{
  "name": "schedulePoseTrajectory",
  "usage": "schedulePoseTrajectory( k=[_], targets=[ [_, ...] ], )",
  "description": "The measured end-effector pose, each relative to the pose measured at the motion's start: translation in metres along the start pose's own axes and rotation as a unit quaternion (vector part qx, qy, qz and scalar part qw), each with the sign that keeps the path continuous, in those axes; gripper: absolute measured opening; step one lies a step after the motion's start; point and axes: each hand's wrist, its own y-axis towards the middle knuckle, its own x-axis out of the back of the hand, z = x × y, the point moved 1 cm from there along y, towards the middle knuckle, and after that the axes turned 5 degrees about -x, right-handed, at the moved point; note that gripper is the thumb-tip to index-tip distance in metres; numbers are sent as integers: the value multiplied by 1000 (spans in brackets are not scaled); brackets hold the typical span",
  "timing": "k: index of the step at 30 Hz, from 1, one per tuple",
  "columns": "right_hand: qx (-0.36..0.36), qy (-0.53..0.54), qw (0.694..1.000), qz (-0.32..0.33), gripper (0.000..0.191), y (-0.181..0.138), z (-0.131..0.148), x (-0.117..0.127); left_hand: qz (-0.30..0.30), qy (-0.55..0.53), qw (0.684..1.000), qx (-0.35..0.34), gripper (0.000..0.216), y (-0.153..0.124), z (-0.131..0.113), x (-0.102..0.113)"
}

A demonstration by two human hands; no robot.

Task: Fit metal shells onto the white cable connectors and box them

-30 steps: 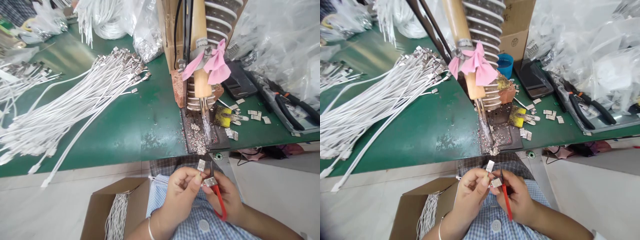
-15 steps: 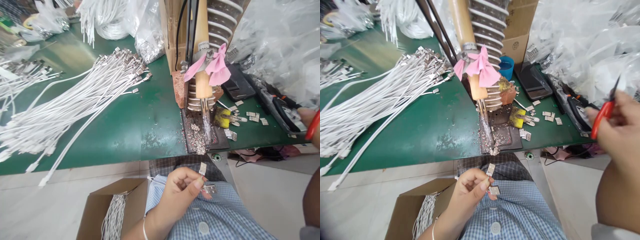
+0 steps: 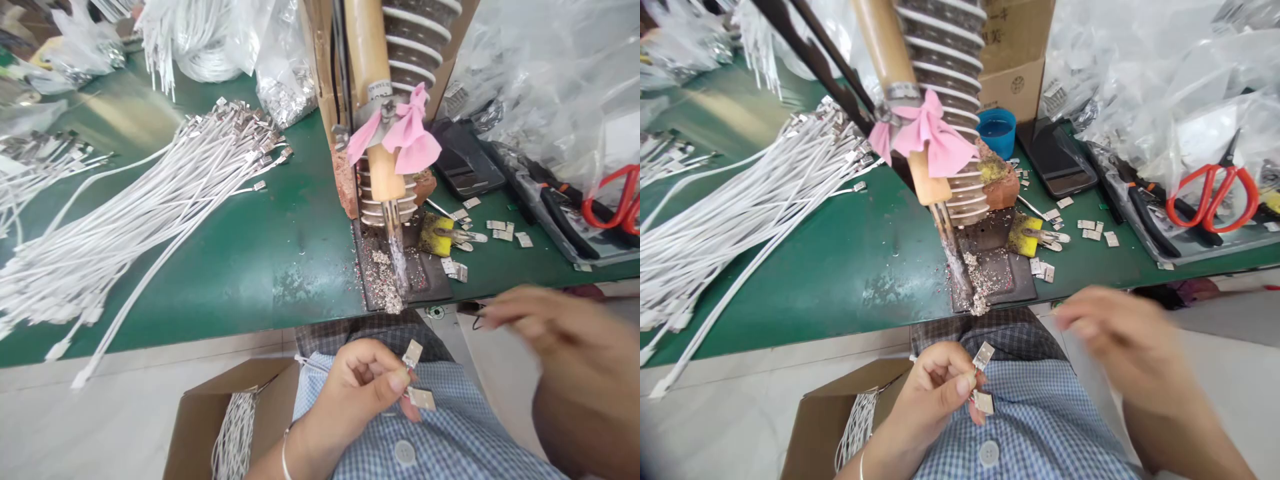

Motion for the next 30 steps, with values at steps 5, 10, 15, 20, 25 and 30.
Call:
schedulePoseTrajectory(
  k=[5, 10, 15, 20, 25, 30],
  targets=[
    [17, 260, 959, 109, 24, 3, 35, -72, 17, 54, 998, -8, 18, -3, -6, -1],
    [-83, 376, 913, 131, 16, -2, 37, -80, -7, 216, 975, -46, 17, -6, -21, -6],
    [-104, 419, 890, 144, 10, -3, 42, -79, -1, 368, 922, -120, 16, -3, -29, -12],
    [-118, 413, 896, 117, 7, -5, 40, -83, 7, 435, 887, -155, 15, -1, -33, -14],
    [-139, 375, 902, 159, 11, -5, 37, -80, 17, 471, 868, -159, 16, -1, -38, -12],
    [-122, 343, 911, 195, 8, 0, 40, -75, 41, 483, 869, -104, 18, -2, -44, -10]
  ],
)
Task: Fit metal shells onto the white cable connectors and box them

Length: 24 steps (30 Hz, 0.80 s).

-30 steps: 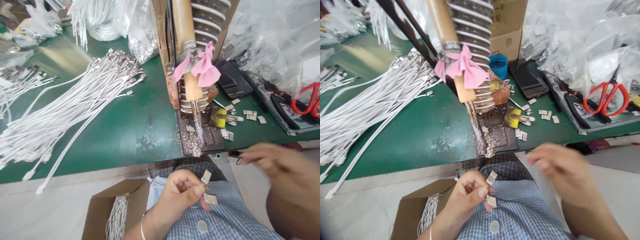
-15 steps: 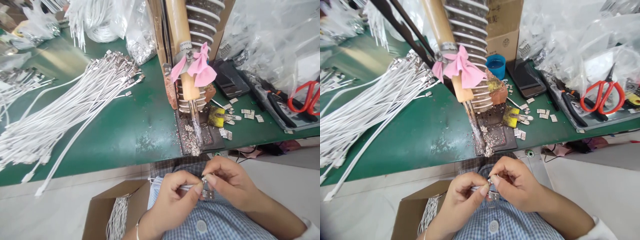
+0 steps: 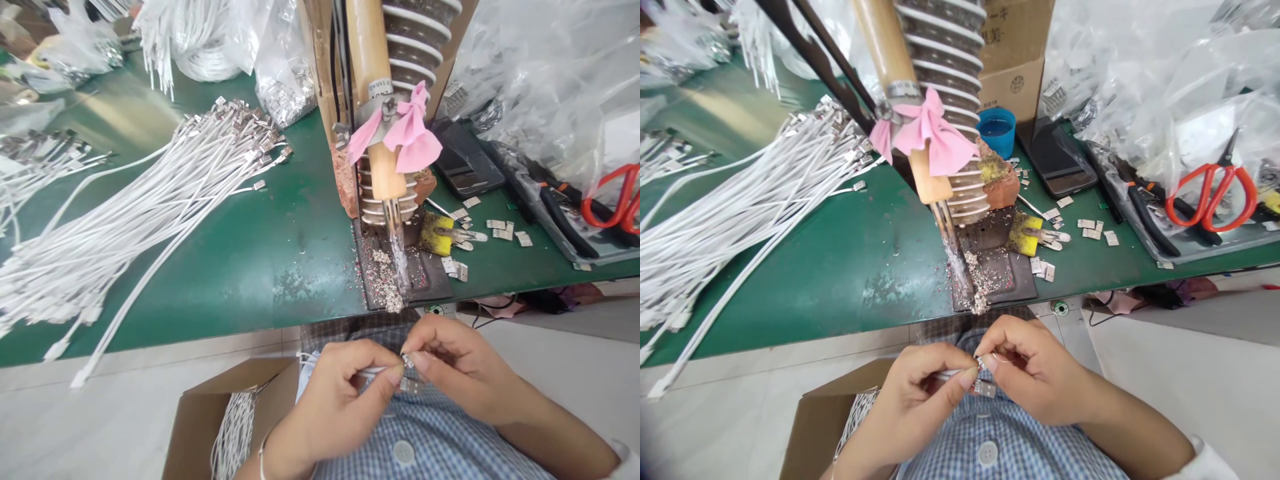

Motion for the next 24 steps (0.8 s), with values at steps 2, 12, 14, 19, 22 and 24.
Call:
schedulePoseTrajectory(
  k=[2, 12, 14, 19, 22, 24],
  targets=[
    [14, -22, 1000, 10, 8, 1, 2, 0, 15, 0, 1000, 6, 16, 0, -1, 2],
    [45, -96, 994, -7, 10, 0, 2, -1, 38, 15, 999, 24, 17, 3, -2, 5],
    [47, -104, 993, -6, 11, 0, 2, -1, 42, 17, 999, 25, 18, 3, -2, 5],
    [54, -115, 992, -9, 12, -1, 3, -2, 30, 11, 998, 51, 19, 3, -3, 3],
    [54, -136, 989, -14, 13, -2, 3, -3, 19, 5, 998, 66, 18, 4, -3, 1],
    [54, -153, 987, -20, 13, -3, 1, -3, 13, 0, 997, 77, 18, 5, -3, 0]
  ],
)
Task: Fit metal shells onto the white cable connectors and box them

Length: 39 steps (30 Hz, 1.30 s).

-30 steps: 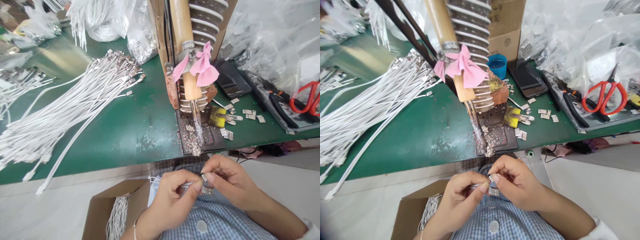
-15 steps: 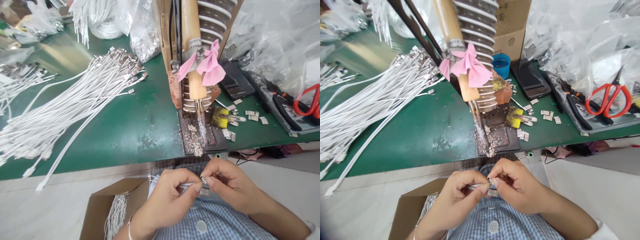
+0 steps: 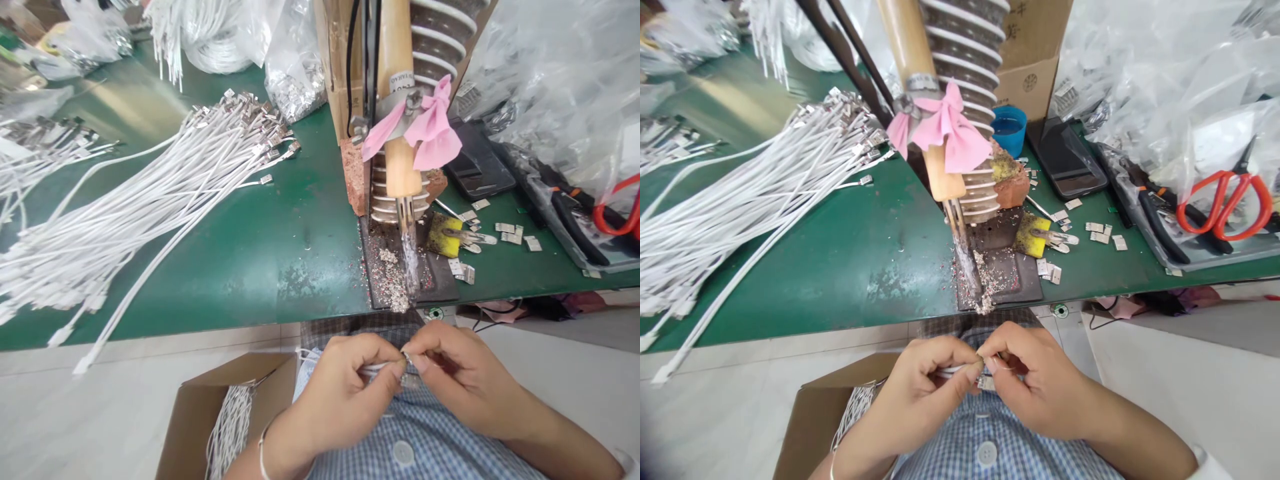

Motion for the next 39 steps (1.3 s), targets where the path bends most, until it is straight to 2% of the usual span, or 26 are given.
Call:
schedulePoseTrajectory(
  k=[4, 7, 10, 12, 14, 18, 20, 23, 26, 29, 34, 39],
  targets=[
    [-22, 9, 1000, 6, 12, -3, -4, 1, -10, -60, 998, 35, 14, 4, 0, -1],
    [-22, 67, 997, 5, 13, -6, -6, 7, -3, -147, 986, 81, 7, 8, 1, -1],
    [8, 101, 992, -68, 16, -8, -5, 15, 0, -195, 974, 114, 6, 14, -1, 1],
    [36, 62, 987, -143, 18, -7, -4, 20, -4, -192, 974, 122, 8, 17, -4, 3],
    [88, -4, 979, -182, 18, -7, -2, 22, -9, -179, 976, 121, 10, 19, -7, 5],
    [177, -106, 968, -140, 25, -4, 2, 18, -23, -161, 980, 115, 13, 19, -12, 8],
    [167, -130, 968, -137, 22, -2, 3, 15, -26, -157, 981, 110, 13, 19, -15, 9],
    [138, -109, 970, -169, 16, 2, 2, 13, -25, -148, 983, 102, 14, 20, -19, 11],
    [173, -110, 958, -203, 21, 7, 3, 14, -21, -127, 987, 93, 15, 21, -21, 13],
    [200, -125, 950, -207, 27, 11, 6, 16, -20, -107, 991, 77, 17, 23, -22, 13],
    [200, -112, 950, -214, 28, 13, 9, 15, -35, -112, 992, 46, 14, 29, -26, 14],
    [202, -101, 948, -223, 27, 16, 10, 15, -32, -131, 989, 64, 13, 33, -28, 17]
  ],
)
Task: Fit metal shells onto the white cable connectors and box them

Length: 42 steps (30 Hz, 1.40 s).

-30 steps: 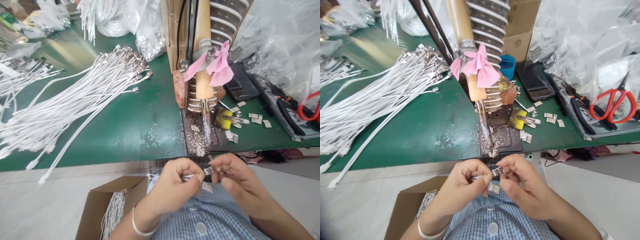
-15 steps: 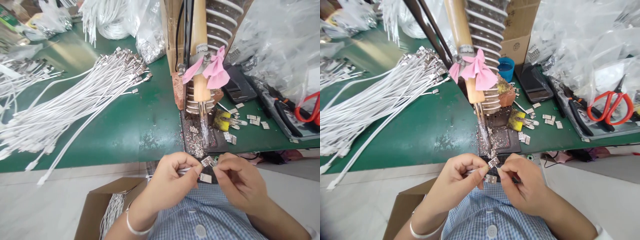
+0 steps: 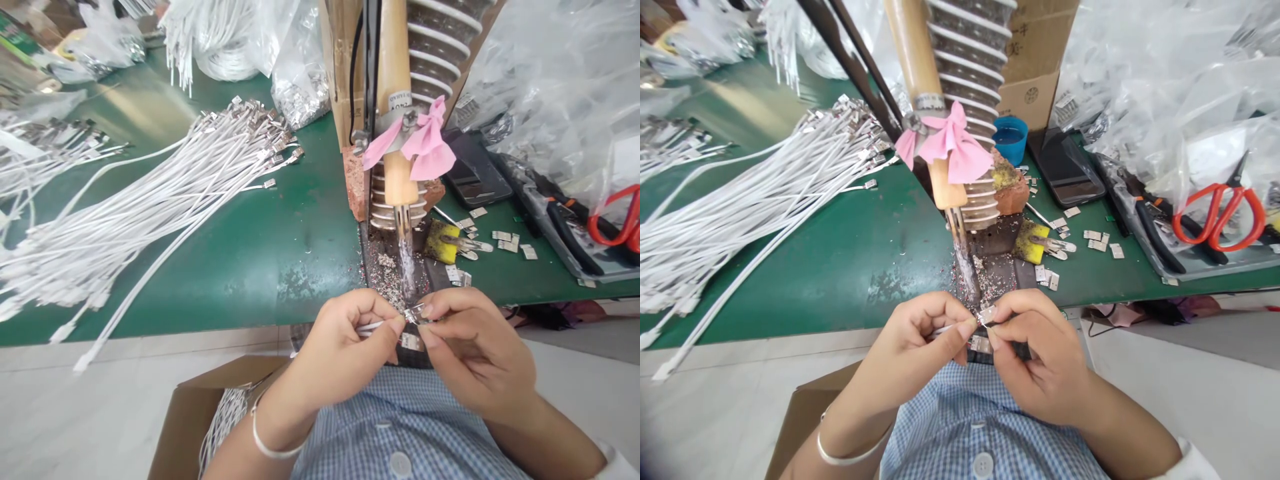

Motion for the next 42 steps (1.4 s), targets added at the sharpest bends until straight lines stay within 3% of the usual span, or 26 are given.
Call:
schedulePoseTrajectory(
  k=[7, 21, 42],
  targets=[
    [-20, 18, 1000, -2, 27, 6, 1, 0, -3, -15, 999, 28, 11, 7, -3, 0],
    [-26, 32, 999, -19, 27, 8, 4, 0, 3, -61, 998, 17, 5, 8, -8, 0],
    [-34, 48, 998, -36, 28, 8, 4, -3, 4, -43, 999, 9, 6, 7, -10, -1]
  ],
)
